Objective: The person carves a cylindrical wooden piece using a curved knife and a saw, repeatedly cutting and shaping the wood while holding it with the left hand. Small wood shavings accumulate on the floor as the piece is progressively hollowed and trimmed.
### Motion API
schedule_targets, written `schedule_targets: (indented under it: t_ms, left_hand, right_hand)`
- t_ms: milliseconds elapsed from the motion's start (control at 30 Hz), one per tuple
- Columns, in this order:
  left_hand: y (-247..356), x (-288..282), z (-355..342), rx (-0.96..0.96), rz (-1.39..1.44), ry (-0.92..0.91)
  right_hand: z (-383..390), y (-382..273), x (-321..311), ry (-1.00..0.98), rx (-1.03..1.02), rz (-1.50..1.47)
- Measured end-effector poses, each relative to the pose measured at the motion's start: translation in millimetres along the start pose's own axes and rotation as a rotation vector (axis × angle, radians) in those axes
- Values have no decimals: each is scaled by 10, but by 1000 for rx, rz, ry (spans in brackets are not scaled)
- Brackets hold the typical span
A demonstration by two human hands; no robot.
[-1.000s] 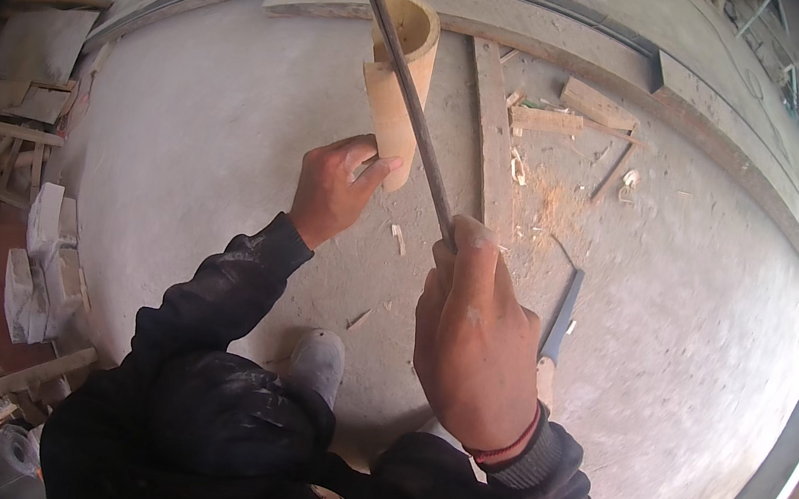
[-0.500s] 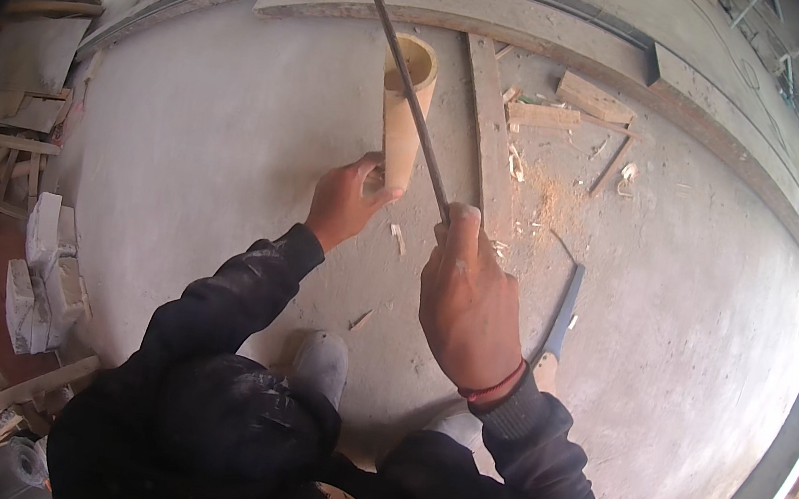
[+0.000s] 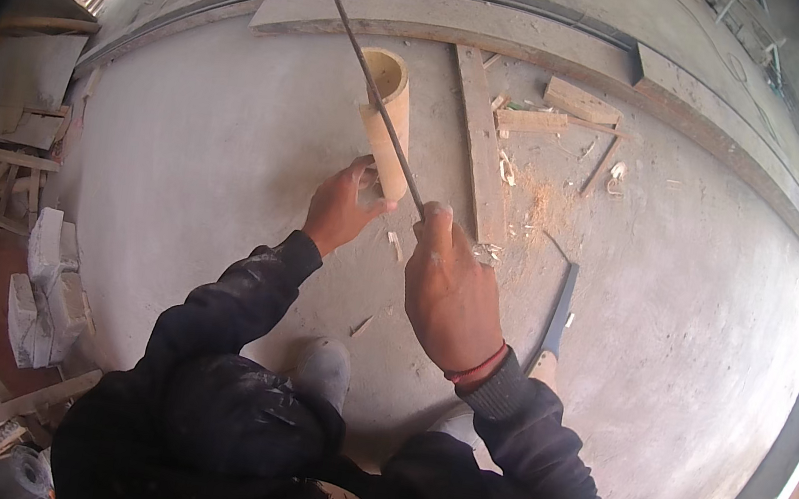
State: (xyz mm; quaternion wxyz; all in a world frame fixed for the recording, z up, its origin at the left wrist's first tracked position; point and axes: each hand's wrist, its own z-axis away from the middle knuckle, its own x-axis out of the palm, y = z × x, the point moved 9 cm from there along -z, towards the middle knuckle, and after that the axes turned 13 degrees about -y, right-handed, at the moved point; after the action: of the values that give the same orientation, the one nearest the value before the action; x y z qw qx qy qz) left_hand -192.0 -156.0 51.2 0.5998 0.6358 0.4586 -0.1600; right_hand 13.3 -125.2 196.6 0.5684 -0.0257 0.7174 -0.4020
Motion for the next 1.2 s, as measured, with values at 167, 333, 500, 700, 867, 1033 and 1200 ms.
schedule_targets:
  t_ms: [167,333,500,700,867,1033,1200]
  left_hand:
    - [184,-50,-164,-194,0,-282]
    - [337,-450,-41,-134,-32,-168]
    - [-282,-31,77,-301,-52,-358]
    - [230,-278,-16,-55,140,-277]
    - [254,-208,-291,-14,102,-83]
    - [544,-20,-223,14,368,-294]
    - [31,-154,-246,-22,655,-195]
  right_hand:
    - [104,-145,-189,80,-54,-11]
    - [266,-90,-215,77,-14,-31]
    - [56,363,316,-66,43,37]
    - [16,430,321,-5,26,-40]
    - [-15,441,347,78,-158,-90]
    - [101,519,124,263,-185,-36]
    - [203,458,-325,397,-86,-117]
